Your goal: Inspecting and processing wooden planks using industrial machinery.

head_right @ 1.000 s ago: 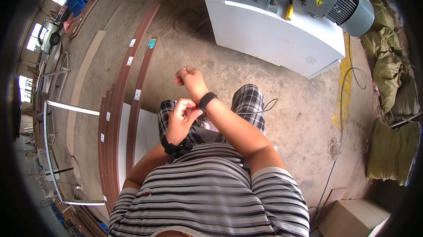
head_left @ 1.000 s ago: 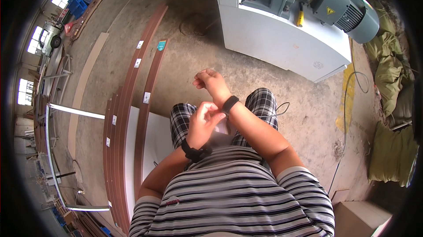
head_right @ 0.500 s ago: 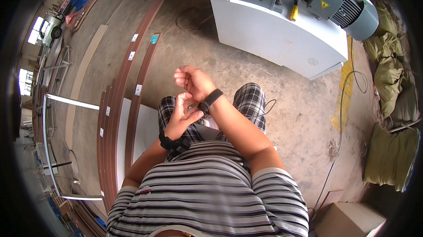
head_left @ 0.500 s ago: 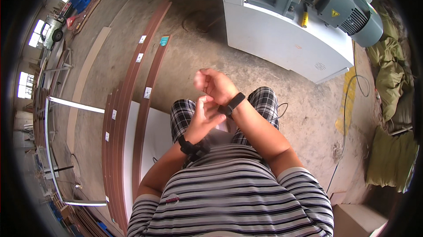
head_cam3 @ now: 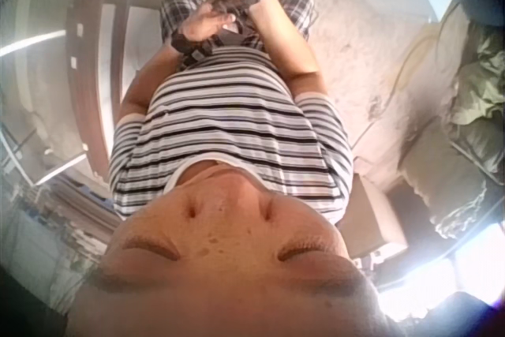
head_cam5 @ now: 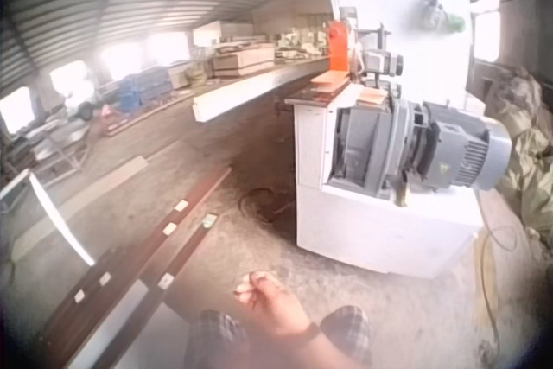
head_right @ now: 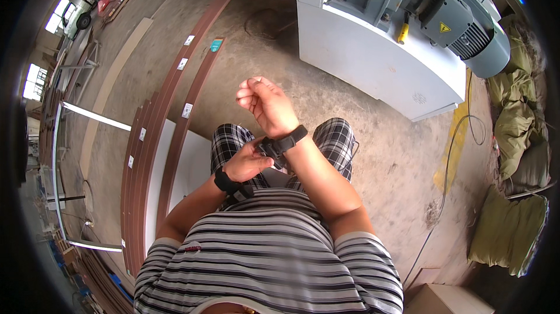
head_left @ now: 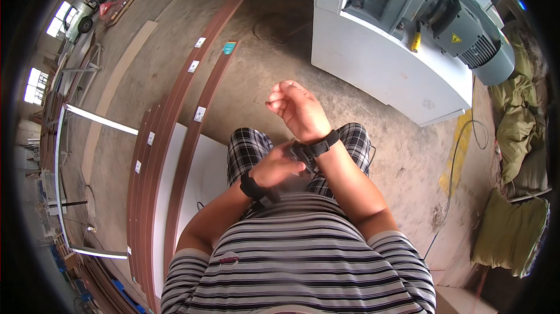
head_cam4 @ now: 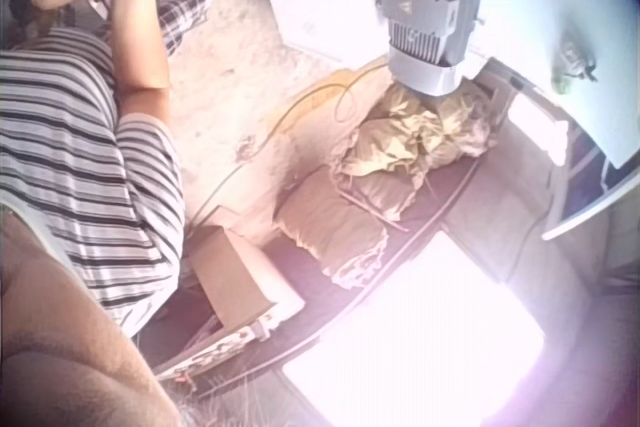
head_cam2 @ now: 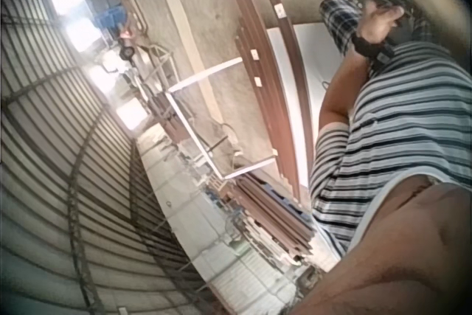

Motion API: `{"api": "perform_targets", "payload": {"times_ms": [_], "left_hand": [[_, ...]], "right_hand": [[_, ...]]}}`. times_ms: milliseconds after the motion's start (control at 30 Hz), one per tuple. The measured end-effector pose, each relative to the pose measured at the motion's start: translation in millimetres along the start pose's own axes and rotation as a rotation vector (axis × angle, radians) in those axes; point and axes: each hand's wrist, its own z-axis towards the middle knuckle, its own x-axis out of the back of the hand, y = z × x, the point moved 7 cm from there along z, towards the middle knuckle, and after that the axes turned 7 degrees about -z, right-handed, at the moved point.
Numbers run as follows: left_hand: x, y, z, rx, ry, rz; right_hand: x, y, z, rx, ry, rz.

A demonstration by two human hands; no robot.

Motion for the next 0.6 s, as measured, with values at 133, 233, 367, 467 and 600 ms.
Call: {"api": "perform_targets", "payload": {"times_ms": [133, 233, 367, 467, 600], "left_hand": [[-3, 4, -2, -0.026, 0.002, 0.012], [-12, 10, -5, -0.051, 0.026, 0.04], [-13, 14, -4, -0.118, 0.055, 0.137], [-7, 9, -3, -0.04, 0.066, 0.199], [-11, 4, 0, -0.024, 0.065, 0.279]], "right_hand": [[-6, -8, -1, 0.167, 0.009, -0.504], [-4, -8, -1, 0.27, 0.019, -0.807], [-13, -17, -8, 0.592, 0.065, -1.457], [-7, -18, -8, 0.596, 0.107, -1.575], [20, -9, 5, 0.143, 0.078, -0.735]]}}
